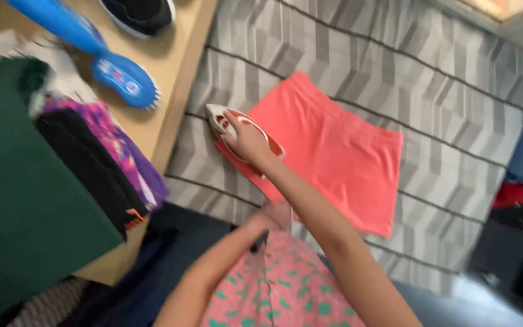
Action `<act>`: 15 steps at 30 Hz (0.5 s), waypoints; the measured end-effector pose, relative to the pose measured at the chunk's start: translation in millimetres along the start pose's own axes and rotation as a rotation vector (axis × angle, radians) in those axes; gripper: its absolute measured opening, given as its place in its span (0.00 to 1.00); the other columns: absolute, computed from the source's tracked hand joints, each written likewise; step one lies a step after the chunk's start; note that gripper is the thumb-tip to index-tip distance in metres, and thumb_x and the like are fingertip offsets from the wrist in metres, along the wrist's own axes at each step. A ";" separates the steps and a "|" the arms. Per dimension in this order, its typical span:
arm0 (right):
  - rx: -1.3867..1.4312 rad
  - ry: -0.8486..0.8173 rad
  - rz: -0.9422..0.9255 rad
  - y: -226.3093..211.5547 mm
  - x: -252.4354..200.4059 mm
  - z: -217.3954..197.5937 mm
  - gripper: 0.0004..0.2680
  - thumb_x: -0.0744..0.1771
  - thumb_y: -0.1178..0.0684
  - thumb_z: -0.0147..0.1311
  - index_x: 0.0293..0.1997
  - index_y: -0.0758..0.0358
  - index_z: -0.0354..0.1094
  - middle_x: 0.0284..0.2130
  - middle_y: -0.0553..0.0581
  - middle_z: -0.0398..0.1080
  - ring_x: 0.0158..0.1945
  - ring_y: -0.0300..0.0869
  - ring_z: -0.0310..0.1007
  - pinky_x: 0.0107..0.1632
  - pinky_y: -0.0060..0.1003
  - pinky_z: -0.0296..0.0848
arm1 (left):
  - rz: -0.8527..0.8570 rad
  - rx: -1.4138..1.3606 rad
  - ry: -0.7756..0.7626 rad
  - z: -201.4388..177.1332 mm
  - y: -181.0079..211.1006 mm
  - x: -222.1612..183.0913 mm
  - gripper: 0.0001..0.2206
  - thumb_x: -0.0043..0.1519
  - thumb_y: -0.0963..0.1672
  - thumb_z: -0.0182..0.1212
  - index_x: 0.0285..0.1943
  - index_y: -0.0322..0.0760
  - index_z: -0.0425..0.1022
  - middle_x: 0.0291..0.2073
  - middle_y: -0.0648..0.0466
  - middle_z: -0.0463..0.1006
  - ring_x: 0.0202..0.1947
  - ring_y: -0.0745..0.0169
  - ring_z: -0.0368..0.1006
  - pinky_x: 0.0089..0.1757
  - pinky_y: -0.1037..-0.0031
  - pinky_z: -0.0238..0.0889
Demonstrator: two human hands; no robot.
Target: The person picks up a pair of pink shorts from a pile, spreads them out on an ironing board, sprays them with a liquid, and then irons them thoroughly.
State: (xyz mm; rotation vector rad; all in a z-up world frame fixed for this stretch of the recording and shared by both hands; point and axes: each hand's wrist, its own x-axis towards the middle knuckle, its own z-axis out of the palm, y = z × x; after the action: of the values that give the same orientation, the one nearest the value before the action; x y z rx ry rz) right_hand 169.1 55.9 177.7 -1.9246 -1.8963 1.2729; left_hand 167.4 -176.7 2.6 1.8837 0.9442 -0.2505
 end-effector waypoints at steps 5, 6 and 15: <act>-0.030 0.101 -0.212 13.0 -36.9 -37.1 0.23 0.69 0.41 0.50 0.74 0.45 0.54 0.48 0.62 0.74 0.50 0.56 0.73 0.48 0.49 0.66 | 0.711 0.156 0.144 -18.8 -32.0 -14.7 0.21 0.65 0.43 0.48 0.69 0.39 0.62 0.66 0.46 0.64 0.68 0.48 0.59 0.64 0.55 0.50; -0.044 -0.056 -0.083 5.9 -63.1 -48.6 0.26 0.69 0.39 0.50 0.78 0.35 0.47 0.40 0.60 0.73 0.39 0.56 0.75 0.36 0.50 0.67 | 0.712 0.393 0.206 -20.4 -37.6 -31.3 0.35 0.65 0.47 0.48 0.84 0.38 0.47 0.81 0.48 0.49 0.81 0.54 0.43 0.71 0.53 0.34; -0.165 -0.089 -0.064 48.3 -76.1 4.6 0.26 0.68 0.42 0.54 0.77 0.40 0.51 0.35 0.59 0.72 0.38 0.53 0.74 0.35 0.49 0.67 | 0.702 0.336 0.173 -10.2 -44.9 -33.6 0.29 0.65 0.48 0.51 0.79 0.40 0.59 0.75 0.48 0.63 0.73 0.45 0.57 0.71 0.54 0.39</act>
State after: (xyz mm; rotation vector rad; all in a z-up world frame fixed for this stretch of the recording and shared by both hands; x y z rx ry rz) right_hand 214.6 -22.0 178.1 -1.8945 -2.1508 1.2392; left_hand 111.0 -175.0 -4.6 2.4514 0.3084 0.1930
